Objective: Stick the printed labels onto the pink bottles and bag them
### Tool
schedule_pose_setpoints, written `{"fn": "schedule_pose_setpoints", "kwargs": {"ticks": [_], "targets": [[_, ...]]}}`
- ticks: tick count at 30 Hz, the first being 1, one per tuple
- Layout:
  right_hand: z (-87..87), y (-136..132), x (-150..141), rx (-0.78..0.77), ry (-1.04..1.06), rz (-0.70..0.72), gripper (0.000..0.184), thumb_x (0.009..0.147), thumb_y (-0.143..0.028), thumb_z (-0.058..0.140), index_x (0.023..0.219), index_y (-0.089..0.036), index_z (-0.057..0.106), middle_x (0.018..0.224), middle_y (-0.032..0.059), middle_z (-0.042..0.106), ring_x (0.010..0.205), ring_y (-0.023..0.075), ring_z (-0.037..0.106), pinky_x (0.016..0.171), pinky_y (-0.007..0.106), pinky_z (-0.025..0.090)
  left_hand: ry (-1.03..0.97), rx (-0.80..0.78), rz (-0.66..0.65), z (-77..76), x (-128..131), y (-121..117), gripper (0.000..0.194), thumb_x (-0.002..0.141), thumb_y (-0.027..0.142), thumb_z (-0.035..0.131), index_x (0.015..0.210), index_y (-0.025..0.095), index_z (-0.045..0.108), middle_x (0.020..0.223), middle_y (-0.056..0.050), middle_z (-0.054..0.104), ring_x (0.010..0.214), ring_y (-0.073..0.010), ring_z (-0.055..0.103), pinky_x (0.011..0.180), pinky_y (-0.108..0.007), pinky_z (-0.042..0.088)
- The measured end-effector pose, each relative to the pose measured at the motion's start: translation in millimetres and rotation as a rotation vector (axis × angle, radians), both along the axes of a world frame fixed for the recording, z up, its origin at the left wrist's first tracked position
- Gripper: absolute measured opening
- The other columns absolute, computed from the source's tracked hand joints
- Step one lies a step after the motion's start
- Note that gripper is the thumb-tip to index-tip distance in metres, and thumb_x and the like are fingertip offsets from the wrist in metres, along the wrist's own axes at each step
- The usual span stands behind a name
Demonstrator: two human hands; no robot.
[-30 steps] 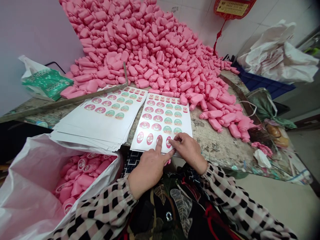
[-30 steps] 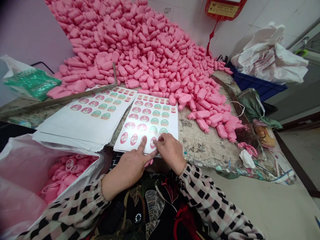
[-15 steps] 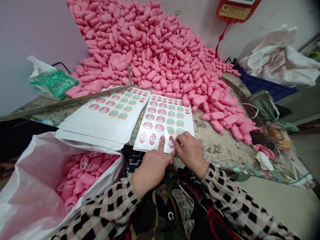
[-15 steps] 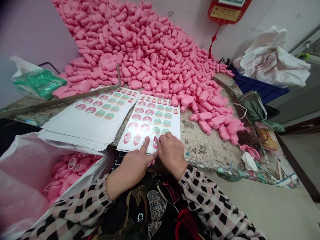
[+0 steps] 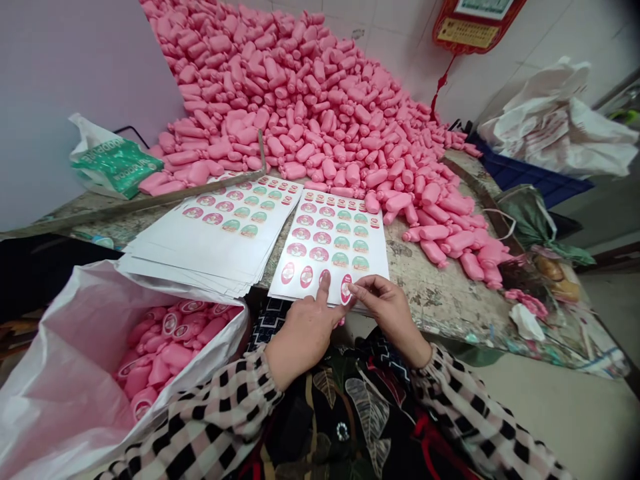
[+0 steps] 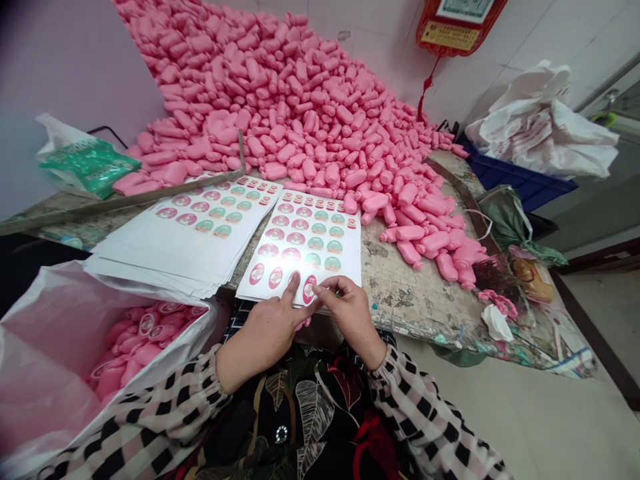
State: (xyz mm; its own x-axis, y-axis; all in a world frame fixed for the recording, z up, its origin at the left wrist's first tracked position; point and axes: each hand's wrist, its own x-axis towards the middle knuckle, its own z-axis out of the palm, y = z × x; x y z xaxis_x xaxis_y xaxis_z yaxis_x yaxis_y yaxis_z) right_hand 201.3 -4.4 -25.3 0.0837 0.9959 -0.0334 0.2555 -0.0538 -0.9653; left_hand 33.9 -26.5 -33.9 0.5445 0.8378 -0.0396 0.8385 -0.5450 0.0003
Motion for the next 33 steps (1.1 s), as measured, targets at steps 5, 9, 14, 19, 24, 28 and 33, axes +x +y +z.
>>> {"fn": "schedule_pose_setpoints", "kwargs": {"ticks": [5,9,14,19,24,28,33], "targets": [[-7.3,1,-1,-0.074,0.163,0.005,0.027,0.064,-0.042,0.074,0.066,-0.017,0.063,0.062,-0.0015,0.059,0.059,0.0113,0.050,0.061,0.026,0.040,-0.017,0.031,0.007,0.3,1,-2,0.069,0.089,0.026,0.046,0.145,0.041,0.008,0.149,-0.021,0.022,0.079,-0.0234,0.063,0.066,-0.036,0.048],[-4.0,4,3,-0.099,0.208,0.023,0.028,0.063,-0.043,0.075,0.067,-0.017,0.064,0.065,-0.0007,0.062,0.062,0.0121,0.052,0.064,0.026,0.042,-0.105,-0.005,-0.007,4.1,-5,-6,0.061,0.090,0.026,0.043,0.145,0.037,0.018,0.150,-0.017,0.023,0.090,-0.0238,0.062,0.073,-0.037,0.049],[-5.1,4,6,-0.115,0.241,0.045,0.032,0.061,-0.046,0.075,0.067,-0.017,0.063,0.066,-0.0010,0.061,0.062,0.0119,0.051,0.063,0.025,0.041,-0.307,-0.075,0.012,9.9,-21,-15,0.050,0.091,0.023,0.041,0.140,0.029,0.034,0.146,-0.009,0.036,0.108,-0.0230,0.056,0.089,-0.038,0.046],[-6.9,3,6,-0.105,0.232,0.072,0.030,0.064,-0.045,0.074,0.065,-0.018,0.062,0.063,-0.0018,0.059,0.060,0.0115,0.049,0.061,0.025,0.038,-0.703,-0.188,0.181,20.1,-25,-16,0.047,0.090,0.028,0.046,0.137,0.027,0.039,0.131,-0.004,0.054,0.115,-0.0189,0.052,0.098,-0.035,0.039],[2.2,6,9,-0.141,0.240,0.067,0.029,0.063,-0.043,0.074,0.063,-0.017,0.061,0.061,-0.0025,0.058,0.058,0.0106,0.047,0.059,0.025,0.036,-1.163,-0.571,0.482,34.0,-19,-11,0.045,0.080,0.047,0.059,0.117,0.021,0.055,0.110,-0.006,0.065,0.082,-0.0170,0.062,0.071,-0.029,0.049],[26.0,0,10,-0.101,0.235,0.077,0.026,0.063,-0.040,0.075,0.063,-0.018,0.061,0.061,-0.0032,0.058,0.058,0.0100,0.047,0.058,0.024,0.036,-1.598,-1.032,0.553,39.3,-11,-5,0.049,0.084,0.057,0.047,0.109,0.015,0.053,0.086,-0.008,0.067,0.050,-0.0081,0.051,0.046,-0.020,0.039],[50.0,-25,6,-0.032,0.184,0.151,0.022,0.069,-0.038,0.072,0.069,-0.018,0.063,0.067,-0.0012,0.060,0.062,0.0115,0.051,0.060,0.026,0.040,-1.951,-1.371,0.640,36.0,6,3,0.043,0.081,0.059,0.052,0.095,0.018,0.056,0.074,-0.002,0.061,0.053,-0.0088,0.053,0.046,-0.019,0.041]]}}
